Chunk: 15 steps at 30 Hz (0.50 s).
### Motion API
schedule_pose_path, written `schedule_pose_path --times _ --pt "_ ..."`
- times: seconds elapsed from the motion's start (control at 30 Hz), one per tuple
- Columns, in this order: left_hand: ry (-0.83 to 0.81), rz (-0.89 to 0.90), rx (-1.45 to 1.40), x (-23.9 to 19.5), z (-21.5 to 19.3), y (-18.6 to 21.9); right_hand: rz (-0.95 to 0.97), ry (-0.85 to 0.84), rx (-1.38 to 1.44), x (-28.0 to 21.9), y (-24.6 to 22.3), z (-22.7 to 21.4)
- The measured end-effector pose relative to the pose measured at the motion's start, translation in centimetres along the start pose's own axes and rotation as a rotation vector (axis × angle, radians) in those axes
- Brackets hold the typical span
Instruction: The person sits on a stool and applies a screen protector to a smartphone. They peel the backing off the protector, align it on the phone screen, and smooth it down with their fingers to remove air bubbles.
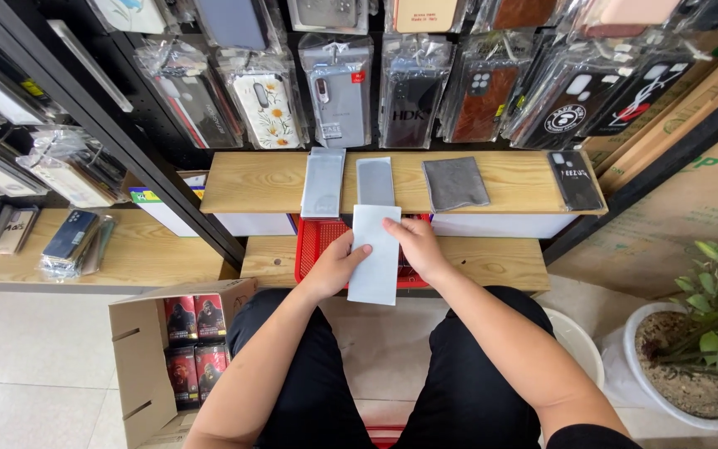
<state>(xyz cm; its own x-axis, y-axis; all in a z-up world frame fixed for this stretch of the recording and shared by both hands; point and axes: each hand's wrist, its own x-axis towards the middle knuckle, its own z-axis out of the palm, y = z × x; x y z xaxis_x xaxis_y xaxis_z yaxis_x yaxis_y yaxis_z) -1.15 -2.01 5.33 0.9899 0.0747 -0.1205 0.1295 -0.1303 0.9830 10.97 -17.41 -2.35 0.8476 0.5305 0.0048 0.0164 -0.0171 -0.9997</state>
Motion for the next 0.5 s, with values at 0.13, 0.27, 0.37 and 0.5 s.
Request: schedule_pose_path --times 0.13,0.27,0.37,0.5 --pt "-0.063 -0.042 0.02 -0.6 0.0 1.2 0.019 0.091 0.065 -0.6 -1.5 0.6" --pt "-0.111 -0.028 0.11 -0.7 -0.2 1.8 -0.003 0.189 0.12 1.0 0.9 -0.1" --pt "-0.065 0.028 0.21 2.0 -1.7 -1.1 -0.003 0.217 0.099 2.0 0.0 -0.5" --pt "0.189 -0.043 0.44 7.9 -5.0 -5.8 -0.06 0.27 -0.06 4.9 -1.0 -1.4"
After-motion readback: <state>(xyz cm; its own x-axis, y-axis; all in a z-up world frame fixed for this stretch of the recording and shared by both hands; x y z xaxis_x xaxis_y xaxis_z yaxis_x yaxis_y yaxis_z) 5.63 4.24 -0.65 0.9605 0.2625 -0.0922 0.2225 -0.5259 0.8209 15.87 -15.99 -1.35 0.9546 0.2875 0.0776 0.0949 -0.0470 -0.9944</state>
